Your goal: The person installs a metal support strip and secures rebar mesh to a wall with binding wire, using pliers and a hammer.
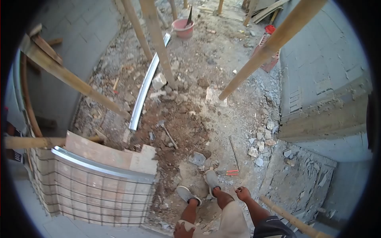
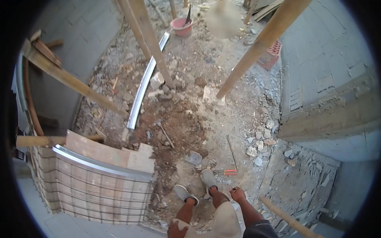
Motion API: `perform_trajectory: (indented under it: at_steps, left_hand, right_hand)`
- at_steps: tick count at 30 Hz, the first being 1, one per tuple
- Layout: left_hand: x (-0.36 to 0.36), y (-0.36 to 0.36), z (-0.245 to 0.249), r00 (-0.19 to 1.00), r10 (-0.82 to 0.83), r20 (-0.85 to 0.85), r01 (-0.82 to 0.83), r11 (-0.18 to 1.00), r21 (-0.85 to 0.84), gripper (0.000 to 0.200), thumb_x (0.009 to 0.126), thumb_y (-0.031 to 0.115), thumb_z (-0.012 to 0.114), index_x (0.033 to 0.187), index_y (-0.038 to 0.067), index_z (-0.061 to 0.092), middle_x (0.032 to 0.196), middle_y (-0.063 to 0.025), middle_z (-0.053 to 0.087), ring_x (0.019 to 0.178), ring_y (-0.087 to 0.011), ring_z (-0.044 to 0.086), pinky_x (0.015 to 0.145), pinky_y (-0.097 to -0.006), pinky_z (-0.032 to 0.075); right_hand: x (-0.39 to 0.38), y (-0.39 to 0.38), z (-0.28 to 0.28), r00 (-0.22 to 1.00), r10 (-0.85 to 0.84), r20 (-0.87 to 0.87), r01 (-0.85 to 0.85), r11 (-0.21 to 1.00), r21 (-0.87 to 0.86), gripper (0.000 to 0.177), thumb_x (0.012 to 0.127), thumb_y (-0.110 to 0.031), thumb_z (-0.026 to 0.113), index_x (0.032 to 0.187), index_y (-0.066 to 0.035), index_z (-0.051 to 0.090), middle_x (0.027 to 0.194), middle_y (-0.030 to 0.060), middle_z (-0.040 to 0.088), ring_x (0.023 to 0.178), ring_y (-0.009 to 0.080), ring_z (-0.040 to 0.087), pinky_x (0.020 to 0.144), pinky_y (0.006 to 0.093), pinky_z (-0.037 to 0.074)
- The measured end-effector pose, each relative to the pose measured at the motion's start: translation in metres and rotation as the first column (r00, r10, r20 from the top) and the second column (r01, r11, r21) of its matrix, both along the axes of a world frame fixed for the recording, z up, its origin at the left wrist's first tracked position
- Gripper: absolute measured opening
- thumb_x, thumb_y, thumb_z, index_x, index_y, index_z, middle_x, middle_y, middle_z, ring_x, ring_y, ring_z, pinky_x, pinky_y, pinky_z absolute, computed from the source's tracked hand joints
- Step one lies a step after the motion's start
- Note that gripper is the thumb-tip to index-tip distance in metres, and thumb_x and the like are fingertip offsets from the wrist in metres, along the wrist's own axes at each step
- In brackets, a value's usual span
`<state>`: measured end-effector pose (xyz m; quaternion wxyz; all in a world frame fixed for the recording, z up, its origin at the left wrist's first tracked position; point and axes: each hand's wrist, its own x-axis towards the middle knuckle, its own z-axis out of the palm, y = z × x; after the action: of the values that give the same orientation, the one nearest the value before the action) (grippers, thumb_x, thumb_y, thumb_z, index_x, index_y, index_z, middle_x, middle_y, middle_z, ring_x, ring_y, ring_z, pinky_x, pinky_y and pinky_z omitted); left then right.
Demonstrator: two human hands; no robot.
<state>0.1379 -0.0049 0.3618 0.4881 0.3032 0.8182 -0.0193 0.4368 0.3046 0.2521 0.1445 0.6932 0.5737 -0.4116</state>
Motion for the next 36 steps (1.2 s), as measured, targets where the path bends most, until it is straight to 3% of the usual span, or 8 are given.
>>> perform_trajectory:
  at_steps: [5,10,20,23,30,31,33,36]
  left_hand:
    - [0.034,0.031,0.03,0.994,0.098,-0.038,-0.095,0.993,0.068,0.061,0.087,0.049,0.066,0.131,0.007,0.054,0.148,-0.0205,0.04,0.135,-0.0438,0.036,0.107,-0.0561,0.036]
    - [0.099,0.066,0.022,0.956,0.192,-0.22,-0.205,0.978,-0.041,0.054,0.083,0.044,0.07,0.123,0.009,0.059,0.144,-0.0172,0.044,0.135,-0.044,0.036,0.106,-0.0567,0.034]
    - [0.162,0.099,0.009,0.883,0.242,-0.403,-0.274,0.962,-0.023,0.047,0.079,0.043,0.074,0.11,0.01,0.063,0.142,-0.0121,0.048,0.134,-0.0421,0.038,0.105,-0.0574,0.03]
    - [0.162,0.101,0.011,0.865,0.305,-0.399,-0.342,0.94,-0.023,0.045,0.08,0.043,0.073,0.109,0.009,0.064,0.142,-0.0111,0.049,0.135,-0.0422,0.037,0.106,-0.0584,0.029]
    - [0.185,0.048,0.012,0.715,0.625,-0.314,-0.607,0.778,0.165,0.048,0.076,0.051,0.076,0.104,0.013,0.068,0.14,-0.0061,0.05,0.135,-0.0407,0.038,0.104,-0.0614,0.032]
    - [0.182,0.047,0.021,0.67,0.659,-0.342,-0.634,0.748,0.199,0.047,0.077,0.05,0.075,0.106,0.014,0.067,0.14,-0.0067,0.05,0.134,-0.0397,0.039,0.104,-0.0617,0.031]
    - [0.163,0.044,0.045,0.606,0.733,-0.307,-0.701,0.675,0.23,0.051,0.077,0.048,0.076,0.112,0.012,0.065,0.139,-0.0078,0.05,0.132,-0.0375,0.043,0.103,-0.0574,0.035]
    - [0.141,0.016,0.063,0.354,0.935,-0.032,-0.876,0.343,0.338,0.058,0.079,0.042,0.076,0.123,0.009,0.06,0.138,-0.0106,0.051,0.127,-0.0342,0.049,0.099,-0.0483,0.043]
  right_hand:
    - [0.048,0.047,-0.121,0.968,0.101,0.228,-0.069,0.987,-0.146,0.037,0.088,-0.037,0.063,0.105,-0.006,0.071,0.107,0.0255,0.068,0.103,0.0398,0.065,0.091,0.0458,0.051]
    - [0.129,0.106,-0.332,0.947,0.212,0.243,-0.272,0.929,0.252,0.05,0.094,-0.033,0.057,0.127,0.004,0.052,0.117,0.0304,0.06,0.109,0.0442,0.058,0.092,0.0511,0.047]
    - [0.105,0.173,-0.368,0.797,0.584,0.153,-0.592,0.806,0.012,0.039,0.091,-0.028,0.056,0.106,0.007,0.052,0.095,0.0325,0.065,0.091,0.0487,0.064,0.078,0.0556,0.049]
    - [0.087,0.164,-0.342,0.81,0.473,0.347,-0.523,0.85,0.062,0.039,0.092,-0.03,0.054,0.106,0.007,0.052,0.096,0.0329,0.064,0.089,0.0501,0.063,0.076,0.0564,0.049]
    - [0.104,0.195,-0.279,0.947,0.316,-0.059,-0.275,0.892,0.359,0.052,0.101,-0.04,0.041,0.095,0.009,0.056,0.083,0.0321,0.06,0.08,0.0478,0.056,0.072,0.0533,0.045]
    - [0.126,0.215,-0.287,0.623,0.773,0.116,-0.776,0.593,0.217,0.054,0.1,-0.04,0.044,0.086,0.008,0.062,0.085,0.0307,0.063,0.086,0.0458,0.061,0.076,0.0523,0.048]
    - [0.029,0.21,-0.179,0.646,0.7,0.303,-0.716,0.694,-0.074,0.05,0.098,-0.039,0.046,0.085,0.006,0.066,0.089,0.0288,0.066,0.09,0.0443,0.064,0.078,0.0517,0.051]
    - [-0.068,0.195,-0.063,0.298,0.922,0.247,-0.936,0.333,-0.115,0.047,0.096,-0.037,0.048,0.087,0.004,0.068,0.086,0.0265,0.067,0.086,0.0446,0.066,0.077,0.053,0.053]
